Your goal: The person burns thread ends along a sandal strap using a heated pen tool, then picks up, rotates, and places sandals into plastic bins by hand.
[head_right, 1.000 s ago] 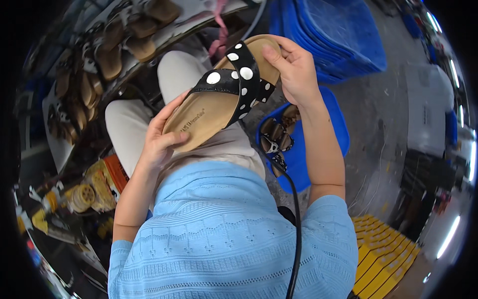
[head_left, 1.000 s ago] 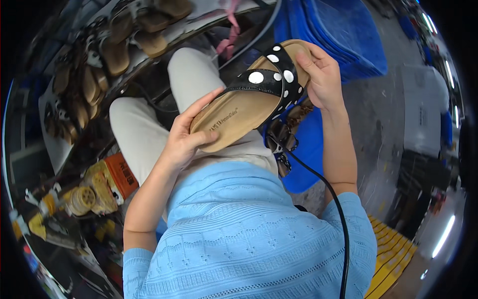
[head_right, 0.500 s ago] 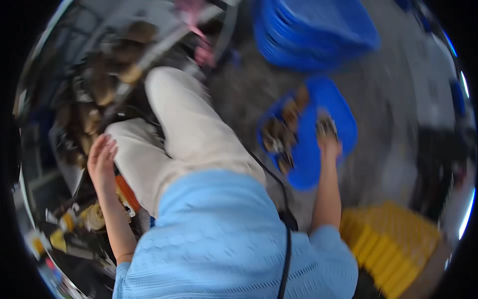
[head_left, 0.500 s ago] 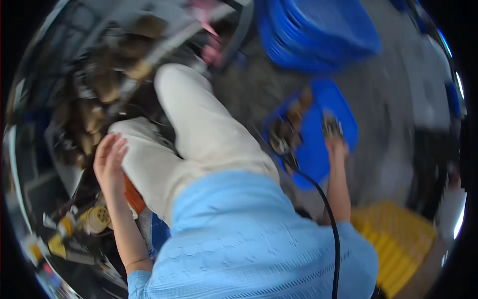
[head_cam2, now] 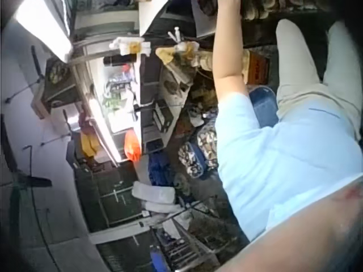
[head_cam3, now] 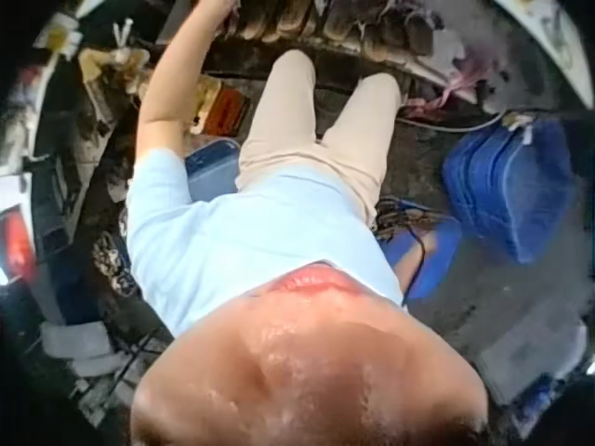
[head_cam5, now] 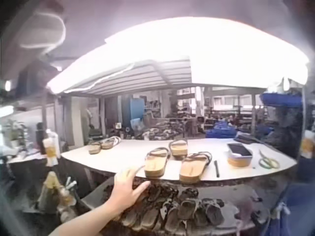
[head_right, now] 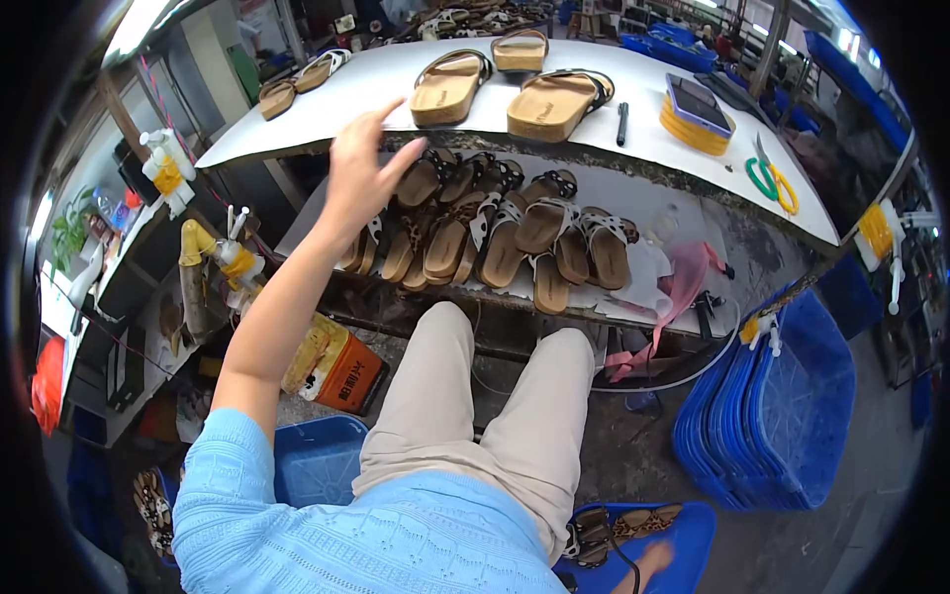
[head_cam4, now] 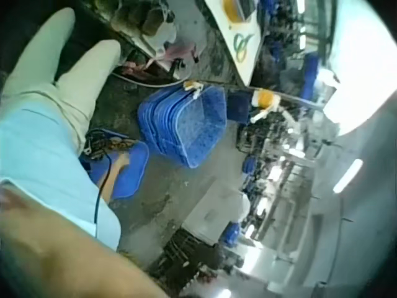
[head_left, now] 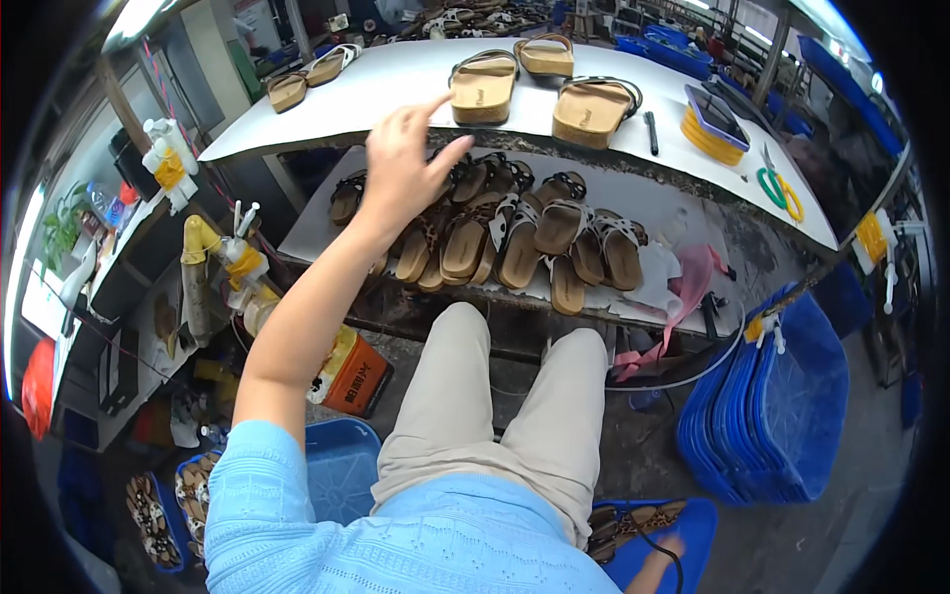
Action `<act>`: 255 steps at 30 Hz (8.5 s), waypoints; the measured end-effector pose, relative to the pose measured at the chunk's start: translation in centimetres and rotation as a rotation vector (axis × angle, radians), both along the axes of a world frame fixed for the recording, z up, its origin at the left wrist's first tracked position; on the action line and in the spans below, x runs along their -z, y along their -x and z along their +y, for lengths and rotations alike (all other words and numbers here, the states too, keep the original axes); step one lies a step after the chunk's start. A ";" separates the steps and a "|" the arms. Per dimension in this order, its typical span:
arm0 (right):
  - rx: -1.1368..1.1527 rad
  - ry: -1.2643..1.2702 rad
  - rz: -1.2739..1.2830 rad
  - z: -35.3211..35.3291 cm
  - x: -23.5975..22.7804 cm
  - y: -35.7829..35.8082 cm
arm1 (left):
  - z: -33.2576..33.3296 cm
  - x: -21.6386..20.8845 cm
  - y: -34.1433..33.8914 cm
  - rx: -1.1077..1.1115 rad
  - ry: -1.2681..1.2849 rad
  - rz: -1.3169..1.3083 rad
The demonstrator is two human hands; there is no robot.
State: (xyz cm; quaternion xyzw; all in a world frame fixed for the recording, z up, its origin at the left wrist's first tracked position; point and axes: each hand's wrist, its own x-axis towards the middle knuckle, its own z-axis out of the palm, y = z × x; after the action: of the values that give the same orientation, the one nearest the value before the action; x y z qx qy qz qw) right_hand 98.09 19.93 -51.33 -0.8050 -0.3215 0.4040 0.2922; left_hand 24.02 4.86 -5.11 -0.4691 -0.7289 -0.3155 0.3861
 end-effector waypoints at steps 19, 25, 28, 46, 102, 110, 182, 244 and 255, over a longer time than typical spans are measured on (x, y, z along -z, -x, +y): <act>-1.270 -0.188 1.314 -8.9 -36.0 51.6 | -8.4 11.9 -12.1 0.789 -0.724 -1.170; -1.230 -0.052 1.253 -12.6 -32.6 49.4 | -8.5 13.5 -11.3 1.178 -0.612 -1.736; -1.260 -0.135 1.175 -13.2 -31.4 49.1 | -8.3 13.6 -12.4 1.113 -0.701 -1.882; -1.312 -0.488 0.886 -14.7 -27.3 45.5 | -9.1 14.7 -11.4 1.222 -0.584 -1.836; -0.711 0.344 1.061 2.7 -24.1 38.1 | -9.2 18.8 -16.7 1.240 -0.530 -2.420; -0.645 0.246 1.265 2.4 -23.4 34.0 | -7.0 16.3 -19.3 1.112 -0.300 -2.218; -1.004 -0.441 0.417 3.7 -29.8 38.3 | -13.5 -6.5 28.4 -0.537 -0.028 -0.167; -1.349 0.483 1.259 -10.6 -31.2 45.6 | -8.8 16.3 -15.0 1.078 -0.571 -2.089; -1.505 0.356 1.091 -11.8 -28.3 42.4 | -8.2 16.0 -17.5 0.957 -0.392 -1.994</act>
State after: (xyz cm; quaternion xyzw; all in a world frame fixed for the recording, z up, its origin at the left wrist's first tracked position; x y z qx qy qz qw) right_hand 55.70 8.08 -23.00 -0.1190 -0.5092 0.8501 -0.0622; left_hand 41.54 -3.30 -21.12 -0.1699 -0.3947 -0.7750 -0.4634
